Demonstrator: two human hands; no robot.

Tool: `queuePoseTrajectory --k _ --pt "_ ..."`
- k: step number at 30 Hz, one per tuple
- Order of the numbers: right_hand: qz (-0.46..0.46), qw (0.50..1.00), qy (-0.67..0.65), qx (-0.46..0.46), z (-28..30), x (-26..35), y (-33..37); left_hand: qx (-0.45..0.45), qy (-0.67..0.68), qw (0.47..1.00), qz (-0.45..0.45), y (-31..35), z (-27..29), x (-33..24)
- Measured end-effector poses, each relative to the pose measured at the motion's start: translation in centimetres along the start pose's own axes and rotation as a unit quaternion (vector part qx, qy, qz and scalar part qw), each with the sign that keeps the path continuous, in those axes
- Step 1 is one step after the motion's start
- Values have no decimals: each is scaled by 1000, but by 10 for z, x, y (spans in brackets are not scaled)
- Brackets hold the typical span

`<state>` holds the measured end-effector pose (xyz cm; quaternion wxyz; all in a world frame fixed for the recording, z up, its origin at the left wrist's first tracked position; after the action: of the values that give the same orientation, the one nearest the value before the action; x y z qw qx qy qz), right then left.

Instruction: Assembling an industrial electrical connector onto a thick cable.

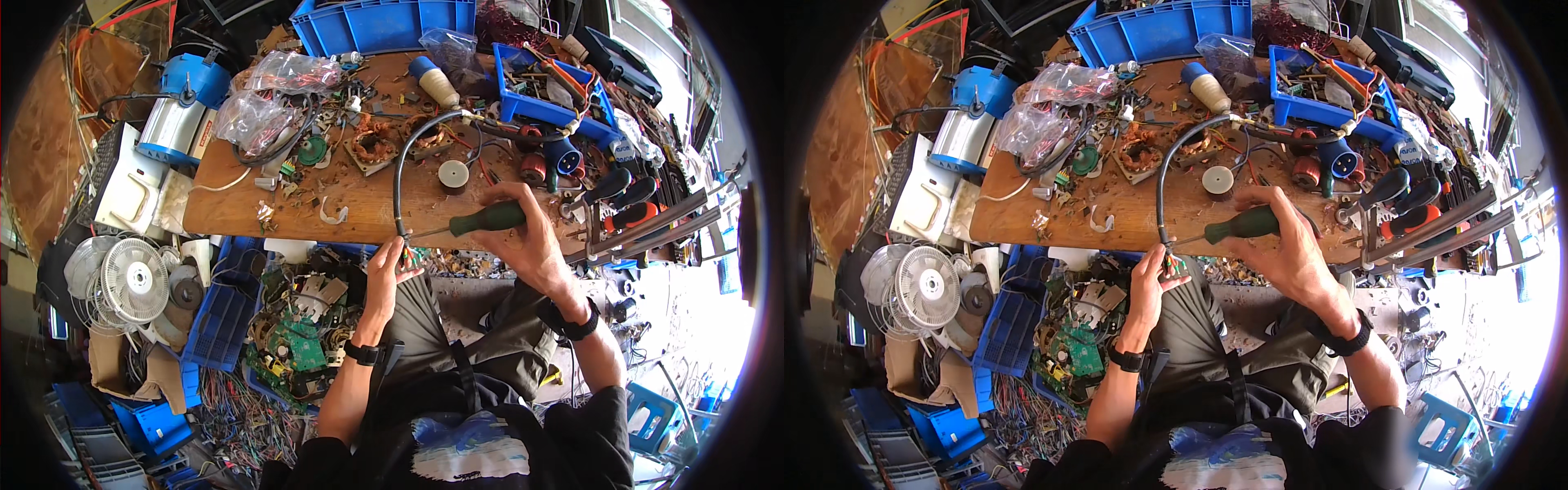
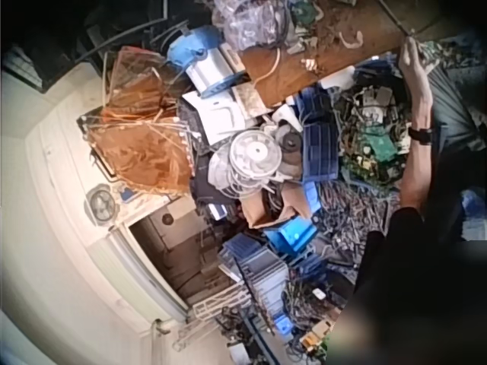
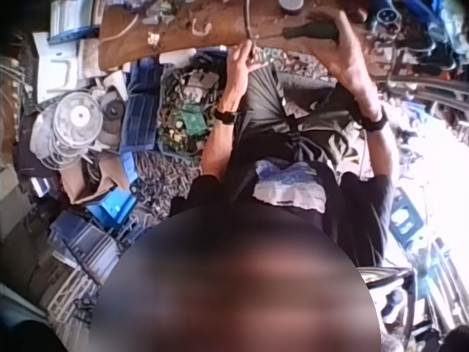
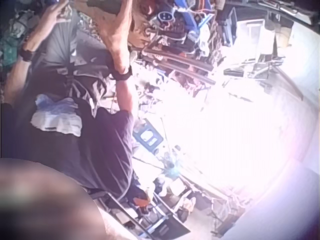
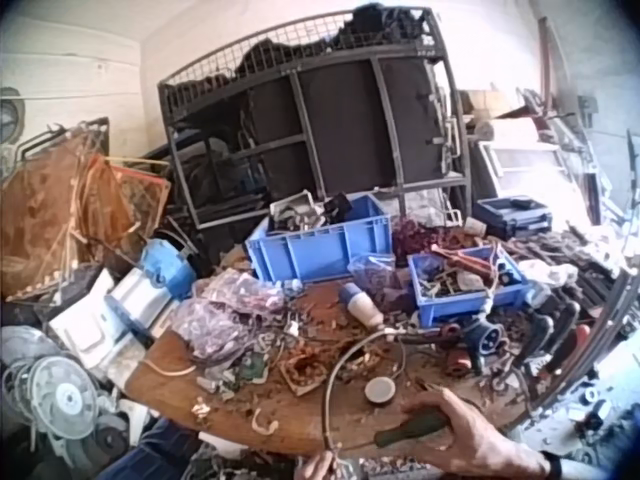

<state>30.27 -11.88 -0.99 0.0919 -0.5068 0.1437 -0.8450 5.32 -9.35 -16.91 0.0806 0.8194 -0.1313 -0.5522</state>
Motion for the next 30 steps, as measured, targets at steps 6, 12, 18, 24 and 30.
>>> queuePoseTrajectory --k 6,12,18,24,30 --pt "19 998 -47 35 5 4 6 0 -5 1000 1 0 0 0" --pt "-27 998 -62 -11 17 4 15 7 36 999 18 -1 3 2" --pt "-136 990 -37 33 -17 -21 18 26 16 1000 -2 5 -1 -1" --pt "-144 988 -26 57 -81 -36 13 41 -45 997 -42 25 -16 -6" --pt "-155 983 -63 80 -85 -36 16 43 -33 998 -34 33 -20 -3"
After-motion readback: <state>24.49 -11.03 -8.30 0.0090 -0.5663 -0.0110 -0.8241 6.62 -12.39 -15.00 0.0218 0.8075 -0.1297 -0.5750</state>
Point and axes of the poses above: each hand's wrist, its own y-axis away from the middle knuckle, its own z-axis out of the back of the hand, x = y × z, the point moved 3 cm from there along -y, towards the middle knuckle, and after that the axes turned 3 degrees about -x, right-handed, at the moved point
